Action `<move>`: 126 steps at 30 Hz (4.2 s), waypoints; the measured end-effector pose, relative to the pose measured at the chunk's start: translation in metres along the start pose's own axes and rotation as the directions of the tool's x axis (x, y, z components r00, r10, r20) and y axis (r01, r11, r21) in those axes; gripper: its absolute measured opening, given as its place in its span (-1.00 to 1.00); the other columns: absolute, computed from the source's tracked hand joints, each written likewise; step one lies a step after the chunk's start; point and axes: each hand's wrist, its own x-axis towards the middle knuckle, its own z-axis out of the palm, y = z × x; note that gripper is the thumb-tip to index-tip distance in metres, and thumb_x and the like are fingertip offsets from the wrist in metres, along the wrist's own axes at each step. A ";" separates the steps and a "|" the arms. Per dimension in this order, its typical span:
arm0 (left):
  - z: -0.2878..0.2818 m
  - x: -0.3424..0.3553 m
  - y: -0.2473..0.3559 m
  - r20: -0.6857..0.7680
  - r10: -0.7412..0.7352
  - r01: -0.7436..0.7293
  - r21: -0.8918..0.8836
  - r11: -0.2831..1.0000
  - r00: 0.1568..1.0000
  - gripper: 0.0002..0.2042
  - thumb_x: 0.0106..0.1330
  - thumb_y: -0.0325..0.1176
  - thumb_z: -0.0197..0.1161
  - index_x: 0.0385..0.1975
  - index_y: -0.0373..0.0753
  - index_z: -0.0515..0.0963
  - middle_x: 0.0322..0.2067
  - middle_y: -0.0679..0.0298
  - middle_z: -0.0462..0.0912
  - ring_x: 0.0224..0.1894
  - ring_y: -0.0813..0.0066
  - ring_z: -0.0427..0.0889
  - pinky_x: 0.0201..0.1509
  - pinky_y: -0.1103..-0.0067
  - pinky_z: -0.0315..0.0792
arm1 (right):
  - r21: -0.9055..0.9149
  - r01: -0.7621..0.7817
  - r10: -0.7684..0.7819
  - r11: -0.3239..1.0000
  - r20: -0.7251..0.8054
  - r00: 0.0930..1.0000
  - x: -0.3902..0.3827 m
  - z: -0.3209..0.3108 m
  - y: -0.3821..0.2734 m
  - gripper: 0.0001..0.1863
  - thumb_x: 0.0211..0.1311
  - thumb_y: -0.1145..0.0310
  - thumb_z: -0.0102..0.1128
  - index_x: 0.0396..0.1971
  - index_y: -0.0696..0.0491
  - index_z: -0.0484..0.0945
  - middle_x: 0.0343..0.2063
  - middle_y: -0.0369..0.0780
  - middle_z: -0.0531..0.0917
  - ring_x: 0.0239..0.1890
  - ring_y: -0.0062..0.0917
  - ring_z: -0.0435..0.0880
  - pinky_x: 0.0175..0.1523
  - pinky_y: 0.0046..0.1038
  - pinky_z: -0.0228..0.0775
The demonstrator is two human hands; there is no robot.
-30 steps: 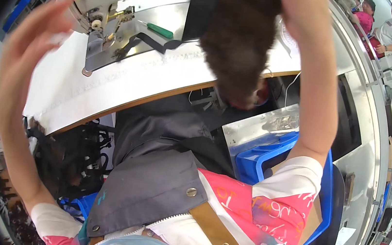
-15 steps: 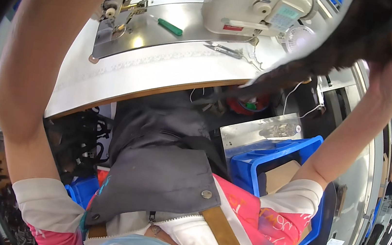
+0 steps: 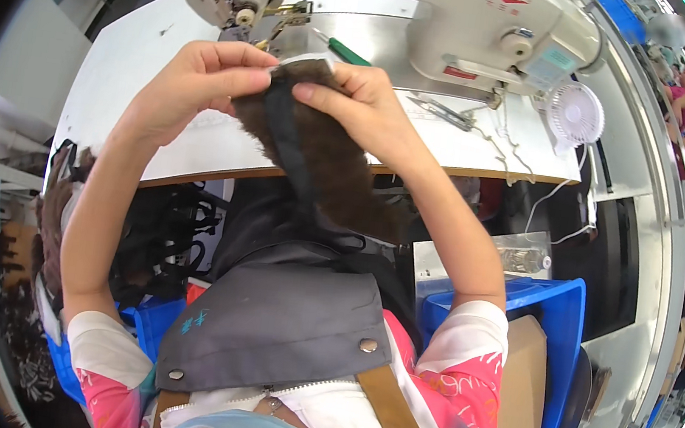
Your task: Sewing and trimming processed fur materials using an industrial sewing machine.
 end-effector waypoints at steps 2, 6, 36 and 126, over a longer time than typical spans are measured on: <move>-0.006 -0.003 -0.015 0.011 -0.013 0.013 -0.049 0.999 1.000 -0.71 0.16 -0.29 0.28 -0.19 -0.31 0.55 -0.34 0.35 0.61 -0.29 0.71 0.53 -0.28 0.74 0.38 | 0.000 -0.027 0.027 1.000 0.036 0.999 0.008 0.012 0.010 -0.77 0.18 0.40 0.18 -0.18 0.15 0.60 -0.40 -0.37 0.64 -0.33 -0.79 0.51 -0.18 -0.69 0.36; -0.011 -0.008 -0.036 -0.119 0.010 -0.027 -0.140 0.990 0.993 -0.73 0.15 -0.32 0.30 -0.21 -0.34 0.57 -0.41 0.37 0.61 -0.39 0.69 0.53 -0.24 0.71 0.37 | -0.034 -0.138 0.140 0.990 0.054 0.989 0.011 0.023 0.025 -0.76 0.15 0.41 0.20 -0.21 0.20 0.59 -0.42 -0.35 0.63 -0.34 -0.77 0.50 -0.18 -0.66 0.36; -0.027 -0.046 -0.098 -0.162 -0.369 0.222 -0.561 0.797 0.915 -0.75 0.30 -0.36 0.13 -0.15 -0.40 0.52 -0.33 0.30 0.62 -0.32 0.66 0.58 -0.21 0.70 0.44 | -0.529 -0.639 0.726 0.558 -0.062 0.685 -0.156 -0.016 0.083 -0.75 0.22 0.30 0.09 -0.53 0.17 0.55 -0.72 -0.29 0.48 -0.66 -0.60 0.43 -0.52 -0.53 0.22; 0.035 -0.082 -0.131 -0.499 -0.059 -0.141 -0.353 0.925 0.865 -0.78 0.05 -0.74 0.24 -0.29 -0.39 0.51 -0.32 0.21 0.61 -0.29 0.57 0.58 -0.18 0.67 0.46 | -0.222 -0.144 0.141 0.964 -0.029 0.990 -0.040 0.091 0.076 -0.64 0.06 0.63 0.21 -0.10 0.15 0.40 -0.39 -0.18 0.58 -0.40 -0.56 0.57 -0.25 -0.60 0.38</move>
